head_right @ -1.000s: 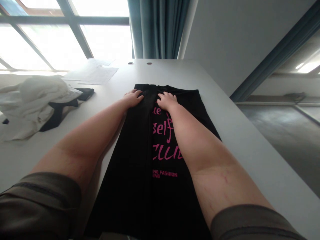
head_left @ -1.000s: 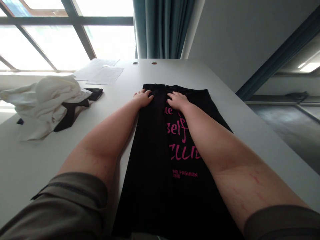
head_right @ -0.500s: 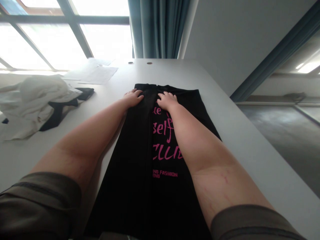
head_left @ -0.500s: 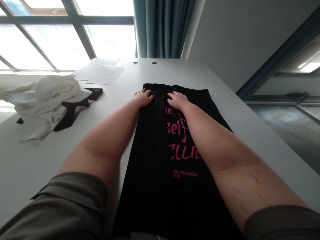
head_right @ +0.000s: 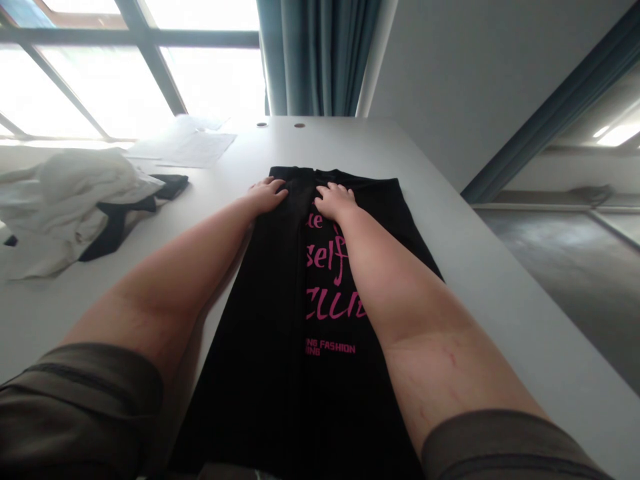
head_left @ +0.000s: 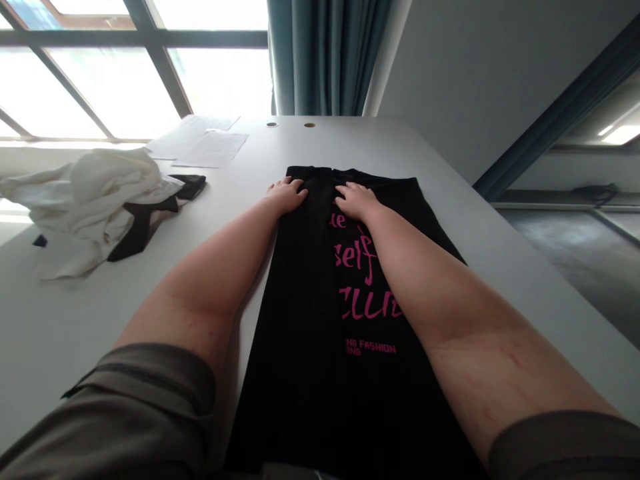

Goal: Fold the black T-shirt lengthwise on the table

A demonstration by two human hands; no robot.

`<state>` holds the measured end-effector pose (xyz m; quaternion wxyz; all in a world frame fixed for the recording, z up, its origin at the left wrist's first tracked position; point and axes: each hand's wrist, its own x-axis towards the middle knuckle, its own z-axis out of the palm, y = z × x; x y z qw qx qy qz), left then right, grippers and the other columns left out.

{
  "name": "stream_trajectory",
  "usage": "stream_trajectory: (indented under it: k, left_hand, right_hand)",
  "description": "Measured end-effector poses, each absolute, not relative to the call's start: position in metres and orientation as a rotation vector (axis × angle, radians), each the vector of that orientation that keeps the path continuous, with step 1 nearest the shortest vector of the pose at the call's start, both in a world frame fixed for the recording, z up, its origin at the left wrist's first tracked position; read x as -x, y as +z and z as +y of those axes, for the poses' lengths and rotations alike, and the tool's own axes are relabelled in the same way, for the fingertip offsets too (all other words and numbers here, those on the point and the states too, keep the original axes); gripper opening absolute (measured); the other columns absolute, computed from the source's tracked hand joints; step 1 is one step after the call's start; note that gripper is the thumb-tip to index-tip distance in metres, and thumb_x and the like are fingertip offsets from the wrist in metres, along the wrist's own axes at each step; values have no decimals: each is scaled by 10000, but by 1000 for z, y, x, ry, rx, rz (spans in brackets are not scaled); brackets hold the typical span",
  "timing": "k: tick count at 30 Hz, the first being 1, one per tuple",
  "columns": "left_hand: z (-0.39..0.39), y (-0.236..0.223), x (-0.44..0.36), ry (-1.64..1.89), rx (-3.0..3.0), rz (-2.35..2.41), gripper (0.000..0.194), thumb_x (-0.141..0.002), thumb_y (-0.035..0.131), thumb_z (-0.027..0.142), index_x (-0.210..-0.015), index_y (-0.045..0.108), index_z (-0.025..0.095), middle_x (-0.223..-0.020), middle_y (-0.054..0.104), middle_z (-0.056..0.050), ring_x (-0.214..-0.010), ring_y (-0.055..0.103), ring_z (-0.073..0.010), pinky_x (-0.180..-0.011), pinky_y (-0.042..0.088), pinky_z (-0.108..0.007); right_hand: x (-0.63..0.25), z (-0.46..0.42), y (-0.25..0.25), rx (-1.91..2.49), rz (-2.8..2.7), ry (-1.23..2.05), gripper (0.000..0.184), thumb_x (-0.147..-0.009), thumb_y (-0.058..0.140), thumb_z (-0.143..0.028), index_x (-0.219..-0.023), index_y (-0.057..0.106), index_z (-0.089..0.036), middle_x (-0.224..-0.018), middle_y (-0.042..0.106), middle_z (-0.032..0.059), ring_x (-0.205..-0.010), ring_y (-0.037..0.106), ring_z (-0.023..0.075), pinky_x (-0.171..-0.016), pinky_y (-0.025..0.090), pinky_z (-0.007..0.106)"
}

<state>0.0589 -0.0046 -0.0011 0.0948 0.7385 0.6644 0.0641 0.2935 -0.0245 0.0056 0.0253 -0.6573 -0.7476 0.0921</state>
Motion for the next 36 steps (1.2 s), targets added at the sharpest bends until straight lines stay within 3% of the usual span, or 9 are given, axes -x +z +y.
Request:
stream_trajectory:
  k: [29, 36]
  left_hand:
    - [-5, -1, -58, 190, -2190, 1966, 755, -1179, 392, 628, -1874, 459, 341, -1938, 338, -77, -1788, 345, -339, -1488, 233, -526]
    - [-7, 0, -59, 182, -2191, 1961, 773, -1178, 382, 622, -1877, 459, 300, -1943, 322, -109, -1791, 338, -352, -1488, 234, -524]
  right_hand:
    - [-293, -27, 7, 2025, -2319, 272, 760, -1137, 362, -476, -1869, 438, -287, -1935, 287, 82, -1816, 311, 353, -1529, 239, 612]
    - [-293, -27, 6, 2021, -2315, 271, 764, -1133, 370, -478, -1868, 442, -280, -1932, 295, 86, -1815, 313, 358, -1530, 244, 607]
